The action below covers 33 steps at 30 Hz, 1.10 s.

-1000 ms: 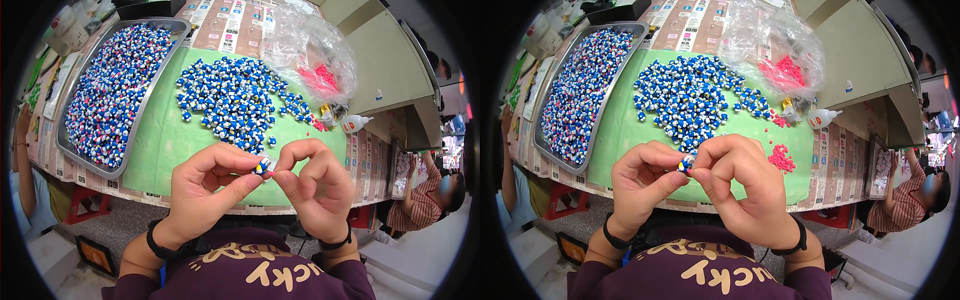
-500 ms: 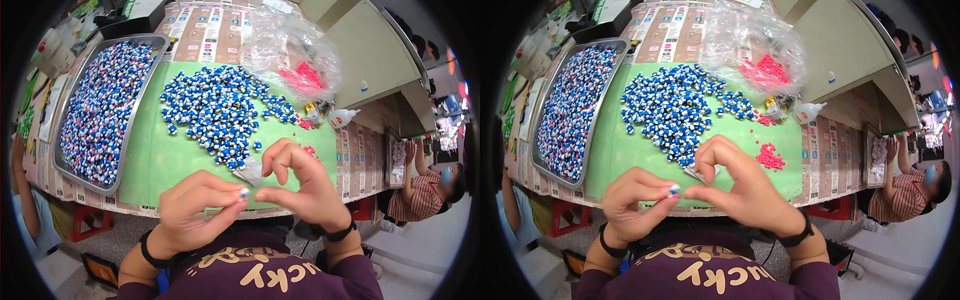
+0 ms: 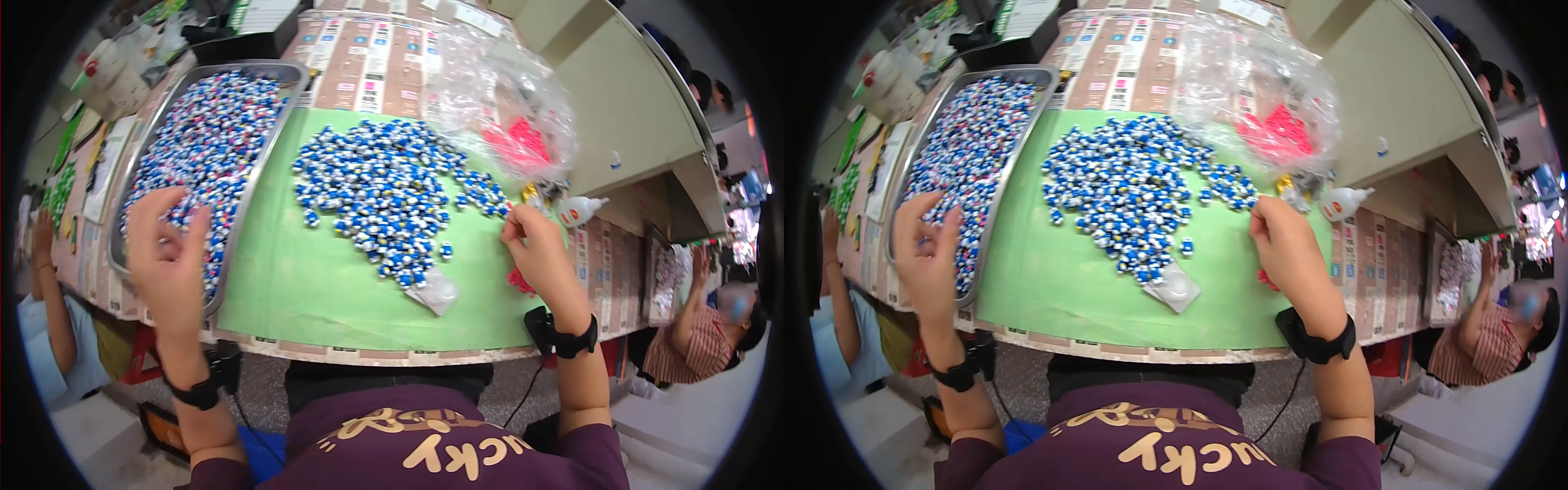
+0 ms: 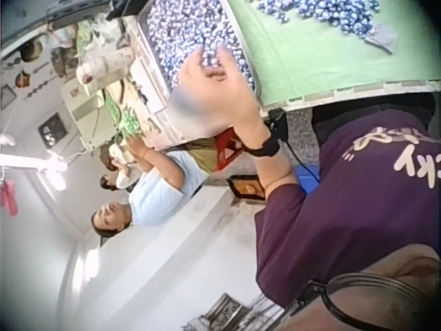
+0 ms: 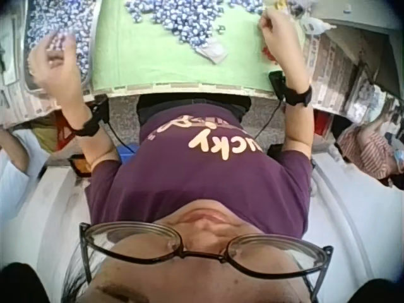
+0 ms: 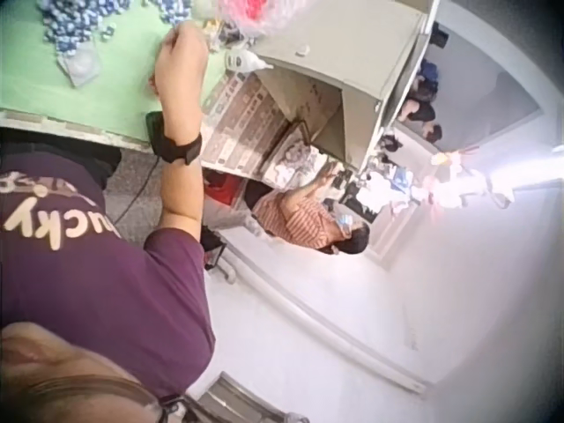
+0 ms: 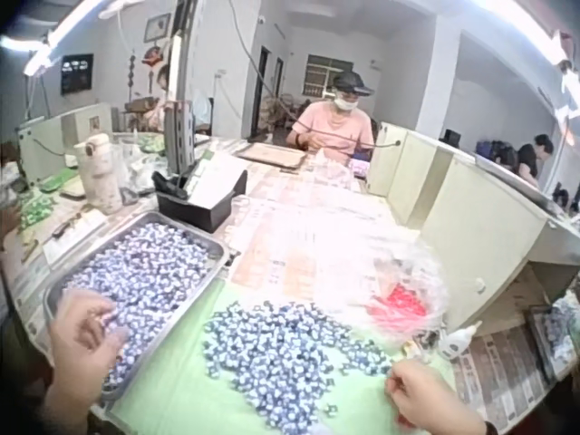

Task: The person sits at a table and assembles small, blue, penguin-shaped candies by hand. They pick up a blue candy body and a small pink piece, then press them together to form a complete figure. The assembled candies are placed into a large metal tray on the left side of the table. The process is repetitive and involves handling the small components one at a time.

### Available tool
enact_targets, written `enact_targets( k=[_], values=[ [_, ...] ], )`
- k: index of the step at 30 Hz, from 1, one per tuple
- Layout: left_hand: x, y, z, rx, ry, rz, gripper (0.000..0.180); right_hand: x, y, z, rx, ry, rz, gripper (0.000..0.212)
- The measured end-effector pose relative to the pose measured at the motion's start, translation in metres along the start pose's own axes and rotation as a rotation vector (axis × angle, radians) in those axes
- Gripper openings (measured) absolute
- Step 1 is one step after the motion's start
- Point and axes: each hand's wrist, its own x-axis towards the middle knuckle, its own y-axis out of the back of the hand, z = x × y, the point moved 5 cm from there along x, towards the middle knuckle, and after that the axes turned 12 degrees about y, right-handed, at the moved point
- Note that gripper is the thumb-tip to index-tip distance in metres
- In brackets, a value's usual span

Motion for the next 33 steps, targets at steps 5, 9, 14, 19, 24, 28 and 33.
enact_targets(
  k=[5, 9, 14, 19, 24, 28, 33],
  values=[
    [-0.032, -0.063, 0.031, -0.058, -0.098, -0.456, 0.021, -0.002, -0.005, -0.011, -0.001, 0.042, -0.069, 0.012],
    [-0.035, -0.088, 0.023, 0.105, -0.165, -0.482, 0.022, -0.013, -0.005, -0.027, 0.09, 0.069, -0.082, 0.013],
    [-0.031, -0.096, 0.012, 0.17, -0.077, -0.52, 0.019, -0.016, -0.001, -0.027, 0.018, 0.085, -0.048, 0.012],
    [-0.028, -0.092, 0.01, 0.246, -0.084, -0.498, 0.014, -0.015, -0.002, -0.024, 0.001, 0.096, -0.076, 0.011],
    [-0.042, -0.08, 0.031, -0.242, 0.169, -0.633, 0.019, -0.016, 0.007, -0.035, 0.055, 0.13, -0.031, 0.015],
    [-0.073, -0.08, 0.06, -0.722, 0.317, -0.972, 0.016, -0.001, 0.017, -0.098, 0.319, 0.337, 0.022, 0.022],
    [-0.089, -0.094, 0.083, -0.958, 0.495, -1.223, 0.011, 0.002, 0.02, -0.144, 0.242, 0.65, 0.042, 0.026]
  ],
)
